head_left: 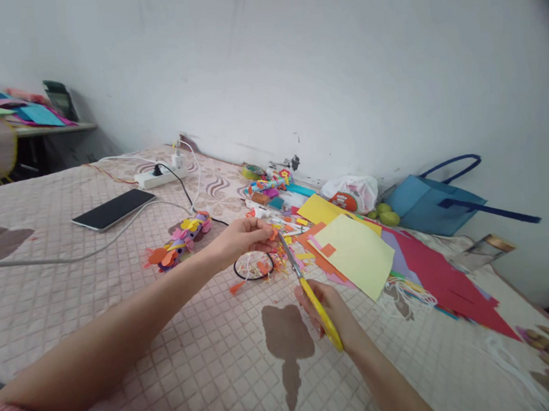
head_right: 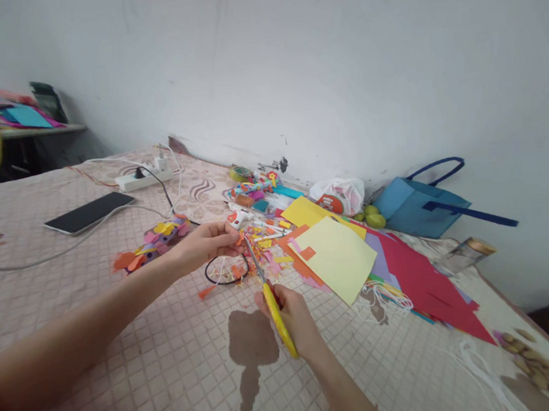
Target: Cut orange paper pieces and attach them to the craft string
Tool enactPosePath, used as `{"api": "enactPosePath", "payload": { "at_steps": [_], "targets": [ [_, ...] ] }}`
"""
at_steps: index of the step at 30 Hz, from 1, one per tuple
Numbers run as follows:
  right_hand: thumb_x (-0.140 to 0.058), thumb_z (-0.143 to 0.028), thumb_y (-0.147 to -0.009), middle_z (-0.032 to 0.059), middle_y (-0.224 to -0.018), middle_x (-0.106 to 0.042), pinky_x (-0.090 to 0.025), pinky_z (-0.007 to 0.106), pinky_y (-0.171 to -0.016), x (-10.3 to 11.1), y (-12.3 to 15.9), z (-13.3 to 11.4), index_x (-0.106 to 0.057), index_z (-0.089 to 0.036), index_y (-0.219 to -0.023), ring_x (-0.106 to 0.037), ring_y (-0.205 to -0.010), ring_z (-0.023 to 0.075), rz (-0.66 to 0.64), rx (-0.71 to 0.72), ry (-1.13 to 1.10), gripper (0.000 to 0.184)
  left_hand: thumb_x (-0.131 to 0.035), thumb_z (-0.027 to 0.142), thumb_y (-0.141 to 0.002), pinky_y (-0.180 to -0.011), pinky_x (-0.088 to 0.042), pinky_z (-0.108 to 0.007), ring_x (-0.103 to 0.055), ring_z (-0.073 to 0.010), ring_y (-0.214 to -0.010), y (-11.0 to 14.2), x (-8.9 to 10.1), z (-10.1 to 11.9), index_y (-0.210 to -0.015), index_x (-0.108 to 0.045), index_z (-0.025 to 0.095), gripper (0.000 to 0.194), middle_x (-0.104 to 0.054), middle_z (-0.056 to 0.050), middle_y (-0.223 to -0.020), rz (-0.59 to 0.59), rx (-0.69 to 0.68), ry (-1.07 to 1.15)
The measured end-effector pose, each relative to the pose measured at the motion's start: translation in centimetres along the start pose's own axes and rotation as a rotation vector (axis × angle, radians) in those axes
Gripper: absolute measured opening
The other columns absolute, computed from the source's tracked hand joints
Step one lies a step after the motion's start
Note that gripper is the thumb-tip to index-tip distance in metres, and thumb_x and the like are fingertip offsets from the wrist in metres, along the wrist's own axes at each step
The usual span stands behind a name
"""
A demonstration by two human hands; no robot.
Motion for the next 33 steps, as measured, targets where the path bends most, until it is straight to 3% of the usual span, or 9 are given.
{"api": "enactPosePath", "payload": {
  "at_steps": [8, 22, 33],
  "targets": [
    [-0.052, -0.057, -0.072, -0.0065, -0.045, -0.037, -0.027, 0.020, -0.035, 0.1, 0.1, -0.3, -0.048, -0.019, -0.062, -0.035, -0.039, 0.0073, -0.011, -0.017, 0.006, 0.039, -0.074, 0.024, -0.069, -0.066, -0.053, -0.021, -0.066, -0.0106, -0.065, 0.1, -0.2, 0.2, -0.074, -0.058, 0.011, 0.021, -0.068, -0.004, -0.072, 0.025, -0.001, 0.007],
    [-0.054, -0.057, -0.072, -0.0066, -0.041, -0.037, -0.026, 0.020, -0.034, 0.1, 0.2, -0.7, -0.049, -0.019, -0.061, -0.035, -0.036, 0.0076, -0.014, 0.008, -0.002, 0.039, -0.072, 0.028, -0.071, -0.066, -0.052, -0.021, -0.065, -0.0102, -0.068, 0.0, 0.0, 0.1, -0.074, -0.055, 0.012, 0.024, -0.068, -0.004, -0.076, -0.052, -0.028, -0.056],
    [-0.046, -0.060, -0.076, -0.0089, -0.043, -0.036, -0.029, 0.020, -0.030, -0.1, -0.4, 0.9, -0.044, -0.020, -0.068, -0.035, -0.030, 0.0075, -0.040, -0.067, -0.044, 0.041, -0.074, 0.029, -0.068, -0.065, -0.052, -0.022, -0.065, -0.0099, -0.066, 0.0, 0.1, 0.1, -0.074, -0.054, 0.011, 0.027, -0.067, -0.004, -0.075, 0.006, -0.008, -0.064]
  ]
}}
Point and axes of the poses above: each hand's wrist, its own y-axis away from the middle knuckle, its own x-axis out of the back of the hand, z = x × y, the point moved 3 cm from there along -y, towards the middle knuckle
